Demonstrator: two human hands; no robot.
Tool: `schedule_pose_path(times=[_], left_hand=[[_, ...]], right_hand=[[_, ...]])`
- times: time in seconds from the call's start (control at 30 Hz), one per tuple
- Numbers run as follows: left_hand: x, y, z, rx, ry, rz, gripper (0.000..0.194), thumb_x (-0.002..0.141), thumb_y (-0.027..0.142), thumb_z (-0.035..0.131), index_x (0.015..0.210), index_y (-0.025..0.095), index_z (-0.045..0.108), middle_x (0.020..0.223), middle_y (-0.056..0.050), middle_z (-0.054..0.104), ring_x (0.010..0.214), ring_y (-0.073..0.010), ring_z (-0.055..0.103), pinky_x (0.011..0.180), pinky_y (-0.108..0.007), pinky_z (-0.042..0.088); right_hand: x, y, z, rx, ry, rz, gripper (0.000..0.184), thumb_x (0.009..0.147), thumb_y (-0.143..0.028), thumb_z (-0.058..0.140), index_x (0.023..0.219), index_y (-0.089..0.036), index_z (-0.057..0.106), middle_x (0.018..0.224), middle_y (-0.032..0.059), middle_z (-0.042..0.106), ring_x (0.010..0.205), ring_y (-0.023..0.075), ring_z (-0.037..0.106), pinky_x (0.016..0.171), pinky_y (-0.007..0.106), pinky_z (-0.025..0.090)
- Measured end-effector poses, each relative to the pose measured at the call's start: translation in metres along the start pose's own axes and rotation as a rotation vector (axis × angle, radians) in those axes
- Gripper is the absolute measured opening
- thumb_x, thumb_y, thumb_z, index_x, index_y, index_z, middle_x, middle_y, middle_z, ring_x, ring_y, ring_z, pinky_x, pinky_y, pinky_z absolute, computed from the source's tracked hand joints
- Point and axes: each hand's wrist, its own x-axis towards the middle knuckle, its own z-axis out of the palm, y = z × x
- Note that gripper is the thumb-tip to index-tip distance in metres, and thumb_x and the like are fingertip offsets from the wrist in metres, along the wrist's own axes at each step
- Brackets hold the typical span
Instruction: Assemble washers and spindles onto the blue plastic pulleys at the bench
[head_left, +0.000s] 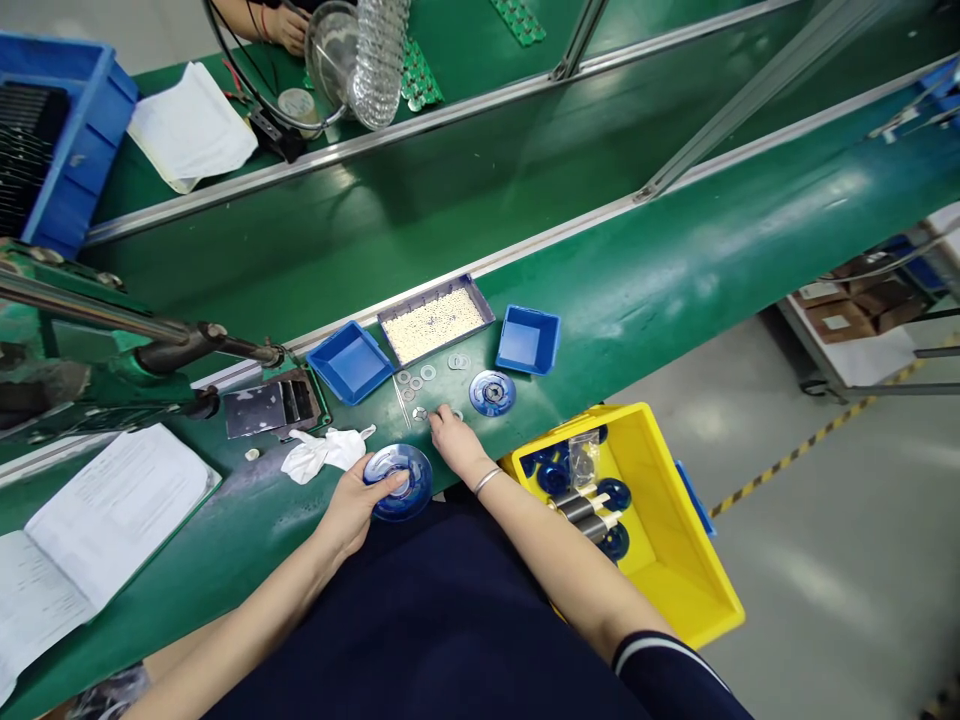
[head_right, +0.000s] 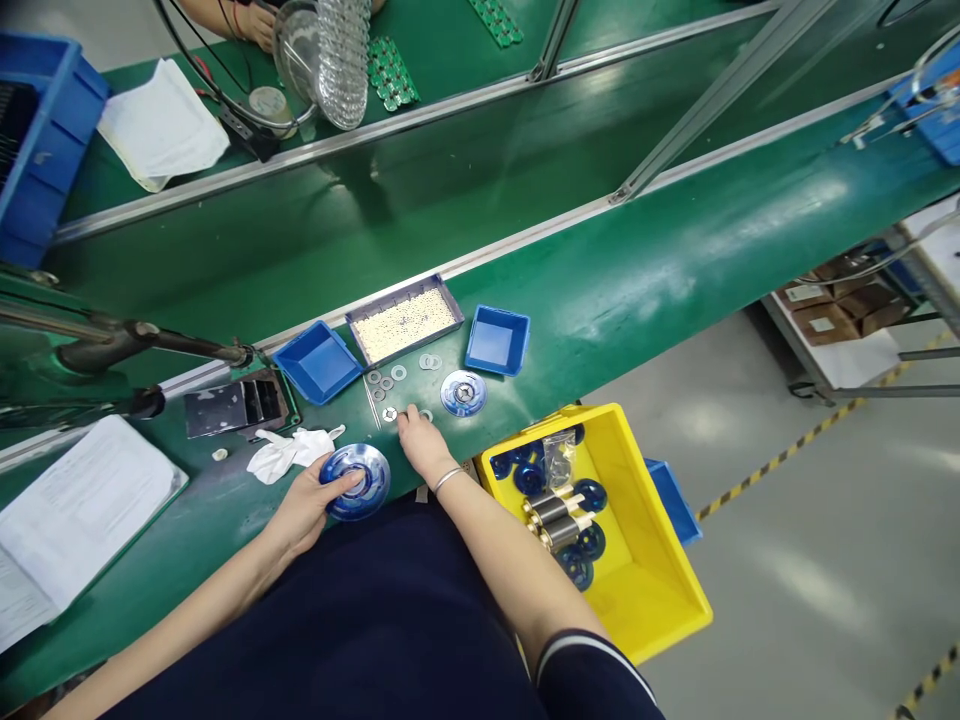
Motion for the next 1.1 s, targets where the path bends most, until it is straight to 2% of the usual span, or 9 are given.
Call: schedule_pose_path(times=[0.1,0.2,0.27,0.37,0.53,0.67,0.8,0.9,1.1], left_hand=[[0.001,0.000,-0.001,-0.027,-0.035,-0.046,0.055,0.057,0.028,0.089,0.102,0.014,0.063,0.090,-0.005,0.070,0.077,-0.0143,0.065,0.073,-0.025,0.053],[0.004,0.000,-0.001,-0.083,-0.057,-0.070,0.055,0.058,0.026,0.089,0.104,0.014,0.063,0.094,-0.006,0.071,0.080,-0.0151,0.066,0.074,-0.026,0.055],[0.005,0.001,0.001,-0.118,-0.072,-0.075,0.054,0.060,0.027,0.088,0.106,0.014,0.063,0.097,-0.007,0.071,0.081,-0.0156,0.066,0.076,-0.026,0.055],[0.005,0.002,0.005,-0.148,-0.102,-0.075,0.051,0.065,0.031,0.085,0.108,0.013,0.064,0.100,-0.009,0.071,0.084,-0.0167,0.066,0.077,-0.027,0.056],[0.004,0.007,0.017,-0.198,-0.123,-0.082,0.041,0.072,0.032,0.080,0.105,0.012,0.067,0.101,-0.010,0.072,0.086,-0.0175,0.067,0.078,-0.028,0.057],[0.001,0.010,0.025,-0.272,-0.123,-0.077,0.031,0.073,0.025,0.078,0.100,0.012,0.068,0.097,-0.009,0.073,0.079,-0.0145,0.067,0.073,-0.024,0.057],[-0.005,0.011,0.031,-0.295,-0.161,-0.072,0.028,0.074,0.022,0.077,0.099,0.012,0.069,0.098,-0.008,0.073,0.078,-0.0130,0.066,0.071,-0.021,0.056],[-0.011,0.012,0.034,-0.272,-0.184,-0.062,0.028,0.075,0.025,0.077,0.100,0.013,0.069,0.097,-0.006,0.072,0.080,-0.0129,0.066,0.072,-0.021,0.056],[-0.018,0.013,0.035,-0.218,-0.214,-0.043,0.031,0.075,0.030,0.077,0.100,0.015,0.069,0.098,-0.006,0.072,0.083,-0.0132,0.065,0.075,-0.022,0.055]], right_hand=[[-0.007,0.003,-0.008,0.371,0.147,0.076,0.027,0.089,-0.017,0.052,0.115,-0.014,0.057,0.113,0.0115,0.053,0.077,0.0146,0.059,0.080,0.034,0.056],[-0.017,0.004,-0.023,0.779,0.291,0.133,0.024,0.084,-0.021,0.060,0.108,-0.017,0.057,0.103,0.0060,0.054,0.072,0.0115,0.059,0.074,0.030,0.057],[-0.026,0.003,-0.034,0.960,0.317,0.120,0.025,0.082,-0.025,0.062,0.105,-0.019,0.055,0.099,0.0043,0.054,0.075,0.0127,0.061,0.070,0.029,0.056],[-0.042,-0.001,-0.050,1.101,0.321,0.080,0.027,0.083,-0.029,0.063,0.106,-0.020,0.055,0.098,0.0035,0.054,0.079,0.0132,0.063,0.072,0.028,0.056],[-0.066,-0.016,-0.067,1.016,0.363,-0.026,0.026,0.087,-0.025,0.060,0.114,-0.023,0.062,0.106,0.0051,0.053,0.079,0.0107,0.059,0.074,0.027,0.055],[-0.081,-0.030,-0.071,0.807,0.353,-0.110,0.035,0.089,-0.022,0.059,0.124,-0.022,0.055,0.102,0.0054,0.054,0.078,0.0121,0.056,0.076,0.030,0.055],[-0.089,-0.041,-0.069,0.669,0.355,-0.201,0.030,0.093,-0.024,0.054,0.122,-0.020,0.053,0.110,0.0090,0.055,0.094,0.0169,0.058,0.089,0.036,0.054],[-0.092,-0.044,-0.070,0.609,0.356,-0.208,0.027,0.094,-0.026,0.052,0.121,-0.021,0.054,0.113,0.0101,0.055,0.108,0.0205,0.055,0.095,0.038,0.052],[-0.098,-0.042,-0.072,0.589,0.385,-0.163,0.030,0.093,-0.033,0.055,0.121,-0.023,0.057,0.109,0.0085,0.055,0.103,0.0194,0.057,0.091,0.037,0.053]])
